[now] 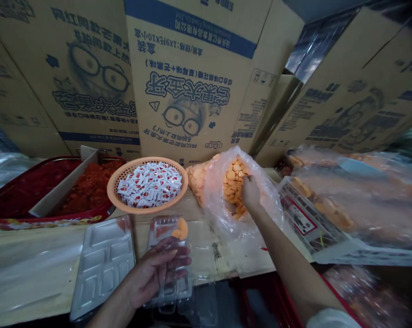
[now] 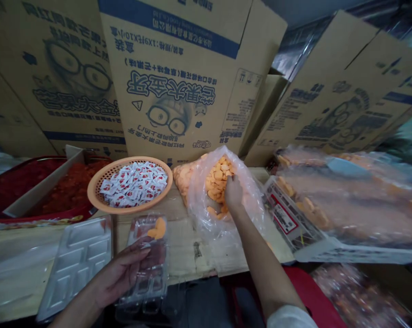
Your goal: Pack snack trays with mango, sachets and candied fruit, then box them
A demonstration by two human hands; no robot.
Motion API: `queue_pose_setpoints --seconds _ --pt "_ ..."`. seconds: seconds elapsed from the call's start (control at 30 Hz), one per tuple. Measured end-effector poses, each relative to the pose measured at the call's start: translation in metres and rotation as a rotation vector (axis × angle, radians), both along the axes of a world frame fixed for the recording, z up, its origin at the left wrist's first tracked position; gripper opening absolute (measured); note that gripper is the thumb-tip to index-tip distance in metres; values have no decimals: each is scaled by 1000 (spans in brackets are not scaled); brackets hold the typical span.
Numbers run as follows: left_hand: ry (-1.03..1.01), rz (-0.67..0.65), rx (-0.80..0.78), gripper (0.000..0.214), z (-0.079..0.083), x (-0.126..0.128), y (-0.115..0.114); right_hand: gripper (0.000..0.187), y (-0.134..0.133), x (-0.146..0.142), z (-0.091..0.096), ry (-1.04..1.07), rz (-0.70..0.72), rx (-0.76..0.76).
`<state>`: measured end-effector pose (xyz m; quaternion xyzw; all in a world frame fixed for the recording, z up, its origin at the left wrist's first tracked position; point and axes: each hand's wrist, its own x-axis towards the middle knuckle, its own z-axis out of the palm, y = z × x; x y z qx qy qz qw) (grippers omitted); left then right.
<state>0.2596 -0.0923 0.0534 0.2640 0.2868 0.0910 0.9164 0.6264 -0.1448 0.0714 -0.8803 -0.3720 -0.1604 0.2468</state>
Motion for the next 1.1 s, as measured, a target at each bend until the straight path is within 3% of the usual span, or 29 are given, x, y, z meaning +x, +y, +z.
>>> queue_pose_setpoints --seconds 0.17,0.23,0.3,0.37,0.43,0.47,0.6,0.7,0.77,0.93,1.1 --pt "6 36 7 38 2 -6 -2 21 -5 26 7 12 -79 -152" --pt "12 50 8 38 3 -10 -1 18 -4 24 10 -1 -83 -133" --pt "14 60 7 38 4 -14 1 18 -2 15 16 40 -92 45" --pt "19 70 11 38 7 -18 2 25 2 -3 27 194 -41 355" --pt "21 85 19 38 10 -22 3 30 6 -32 42 445 107 594" --pt "18 94 25 38 11 -24 4 32 7 -50 50 583 203 612" --pt "-13 160 44 38 14 -33 6 32 16 -129 71 853 530 367" --pt "-29 244 49 30 15 -39 8 25 29 -179 69 740 708 158" --pt "-18 293 43 30 16 -43 9 18 42 -204 60 561 744 58" --pt "34 386 52 31 16 -55 13 8 69 -243 41 242 739 -167" --pt "95 471 91 27 7 -69 17 5 76 -259 36 97 917 -329"
